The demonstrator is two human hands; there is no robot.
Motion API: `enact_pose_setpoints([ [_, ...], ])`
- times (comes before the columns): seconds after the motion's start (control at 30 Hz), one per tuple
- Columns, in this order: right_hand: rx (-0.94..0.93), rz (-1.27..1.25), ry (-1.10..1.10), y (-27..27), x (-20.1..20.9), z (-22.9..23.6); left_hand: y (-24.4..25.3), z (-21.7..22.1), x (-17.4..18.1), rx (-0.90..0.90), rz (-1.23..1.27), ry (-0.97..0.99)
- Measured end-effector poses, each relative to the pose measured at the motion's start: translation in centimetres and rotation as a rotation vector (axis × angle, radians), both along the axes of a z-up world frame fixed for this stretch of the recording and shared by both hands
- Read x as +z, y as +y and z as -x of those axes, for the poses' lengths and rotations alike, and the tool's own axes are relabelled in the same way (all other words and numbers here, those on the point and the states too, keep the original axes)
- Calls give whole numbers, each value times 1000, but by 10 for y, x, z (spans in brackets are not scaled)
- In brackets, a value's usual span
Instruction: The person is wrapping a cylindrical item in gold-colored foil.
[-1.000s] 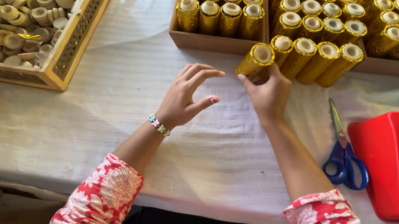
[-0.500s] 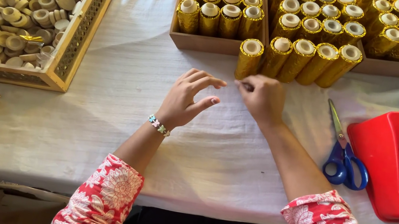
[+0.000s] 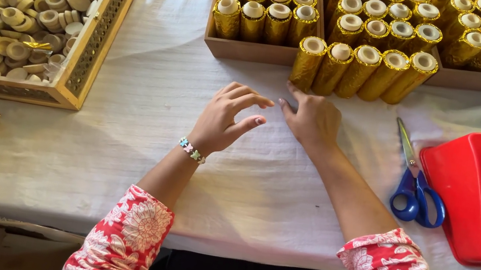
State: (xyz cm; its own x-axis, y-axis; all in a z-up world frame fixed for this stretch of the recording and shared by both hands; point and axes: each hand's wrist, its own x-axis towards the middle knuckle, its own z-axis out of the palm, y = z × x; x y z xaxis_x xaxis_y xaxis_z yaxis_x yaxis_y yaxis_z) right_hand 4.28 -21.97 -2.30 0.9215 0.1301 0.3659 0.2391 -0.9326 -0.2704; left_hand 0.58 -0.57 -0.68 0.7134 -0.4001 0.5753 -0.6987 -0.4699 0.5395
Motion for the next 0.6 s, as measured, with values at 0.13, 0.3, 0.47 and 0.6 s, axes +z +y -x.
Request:
enact_pose_setpoints([
  [0.13, 20, 4, 15, -3, -4, -1, 0, 0, 0, -1, 14, 29],
  [0.3, 6, -99, 69, -7, -3, -1, 0, 1, 1, 1, 19, 34],
  [0.47, -15, -67, 83, -1, 7, 3, 0, 0, -1, 7, -4, 27],
  [0.6, 140, -129, -38, -9, -5, -1, 1, -1, 0, 16, -11, 62],
])
